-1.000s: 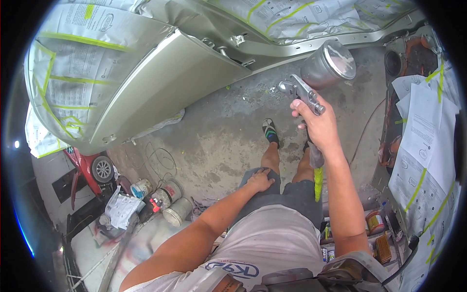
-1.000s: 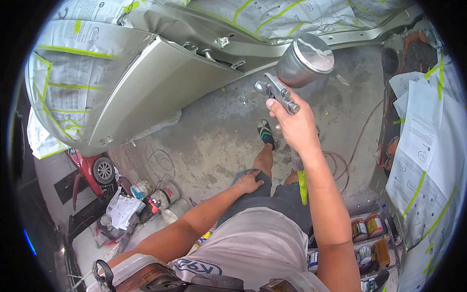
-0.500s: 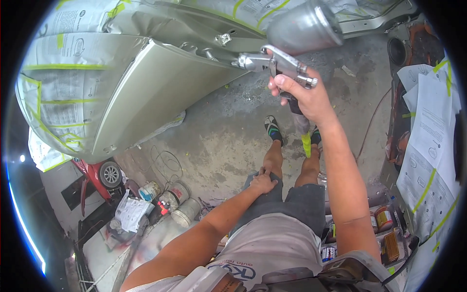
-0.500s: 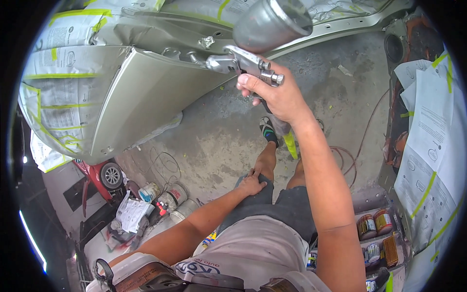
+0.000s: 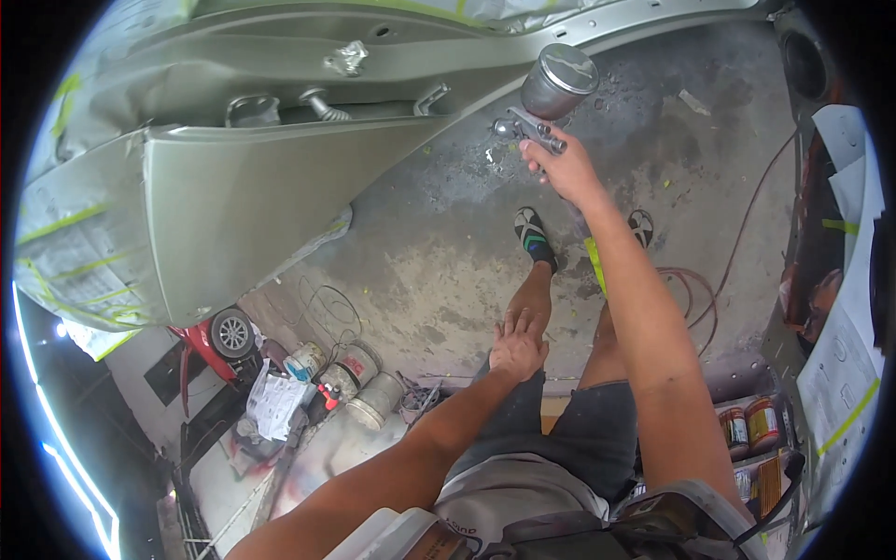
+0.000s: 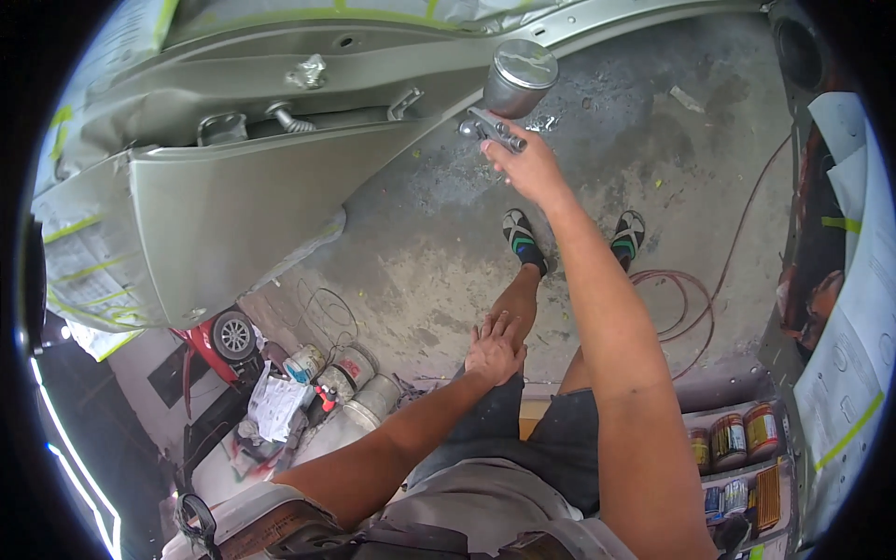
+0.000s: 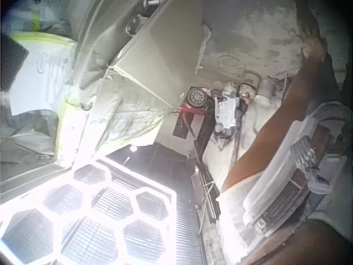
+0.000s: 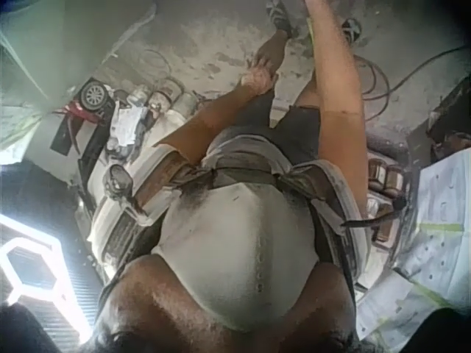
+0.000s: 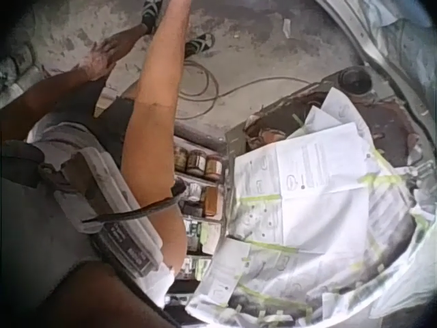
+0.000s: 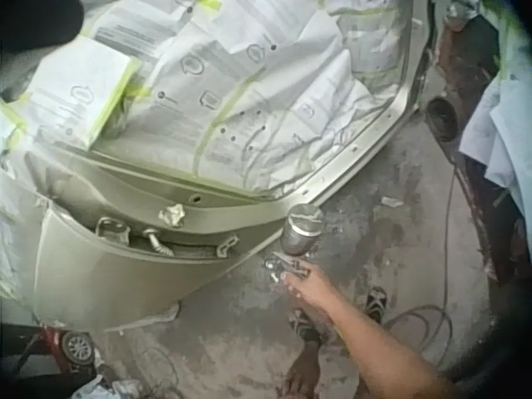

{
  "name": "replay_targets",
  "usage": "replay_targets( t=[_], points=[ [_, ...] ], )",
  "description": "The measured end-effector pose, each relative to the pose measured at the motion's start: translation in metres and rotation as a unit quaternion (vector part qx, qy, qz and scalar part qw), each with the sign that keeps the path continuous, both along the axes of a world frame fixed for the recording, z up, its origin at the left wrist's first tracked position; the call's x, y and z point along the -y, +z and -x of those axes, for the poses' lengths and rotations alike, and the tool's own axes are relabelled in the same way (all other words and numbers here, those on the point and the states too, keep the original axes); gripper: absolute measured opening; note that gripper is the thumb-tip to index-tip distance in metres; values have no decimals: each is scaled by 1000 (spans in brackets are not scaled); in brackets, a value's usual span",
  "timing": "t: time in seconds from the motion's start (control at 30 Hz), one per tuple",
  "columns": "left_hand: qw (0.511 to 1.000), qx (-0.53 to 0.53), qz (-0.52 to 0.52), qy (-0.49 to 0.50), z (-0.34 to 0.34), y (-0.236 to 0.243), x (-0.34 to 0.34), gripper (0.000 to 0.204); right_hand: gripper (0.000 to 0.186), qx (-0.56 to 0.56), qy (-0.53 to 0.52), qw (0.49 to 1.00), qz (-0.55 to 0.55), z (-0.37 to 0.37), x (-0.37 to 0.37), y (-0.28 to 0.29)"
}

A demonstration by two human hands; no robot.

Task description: The recorder mixes paint with thinner and then uses a spray gun to paint a car door that has been partially masked with paper.

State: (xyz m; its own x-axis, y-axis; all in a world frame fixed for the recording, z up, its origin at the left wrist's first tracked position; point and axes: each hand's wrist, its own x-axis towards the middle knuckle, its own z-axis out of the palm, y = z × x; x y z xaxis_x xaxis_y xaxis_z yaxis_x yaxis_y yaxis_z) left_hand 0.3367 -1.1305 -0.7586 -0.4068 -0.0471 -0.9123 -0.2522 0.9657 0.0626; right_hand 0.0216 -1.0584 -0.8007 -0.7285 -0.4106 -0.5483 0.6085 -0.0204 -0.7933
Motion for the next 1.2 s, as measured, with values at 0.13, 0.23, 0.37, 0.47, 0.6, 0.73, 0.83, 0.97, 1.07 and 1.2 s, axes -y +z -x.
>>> replay_targets(
  t=[0.13,0.23,0.37,0.47,0.6,0.73,0.83,0.97,1.07,1.2],
  points=[
    [1000,-22,3,-8,-11,-11,2,62,50,13,-16,999,-44,1,15,-72],
    [1000,-25,5,-5,-17,-14,7,61,51,36,-27,998,-47,-1,26,-103],
    [1000,-28,-5,-3,-16,-14,10,58,53,45,-54,995,-71,-8,37,-125],
    [999,-31,-7,-1,-15,-15,13,56,53,51,-73,995,-43,-14,42,-128],
    [1000,-29,0,6,-11,-10,16,56,52,75,-39,996,18,-23,41,-109],
    [999,-33,-14,-21,-1,-13,12,55,53,48,-34,998,3,-29,19,-102],
    [999,-38,-25,-29,5,-15,14,53,56,-45,-112,984,-132,-31,-1,-113],
    [998,-44,-24,-41,13,-12,25,52,56,-94,-260,940,-198,-38,-18,-96],
    [997,-44,-32,-50,26,-12,31,53,49,-142,-261,896,-329,-64,-7,-93],
    [999,-34,-25,-29,44,-14,42,56,42,-58,-151,960,-229,-108,38,-73]
  ],
)
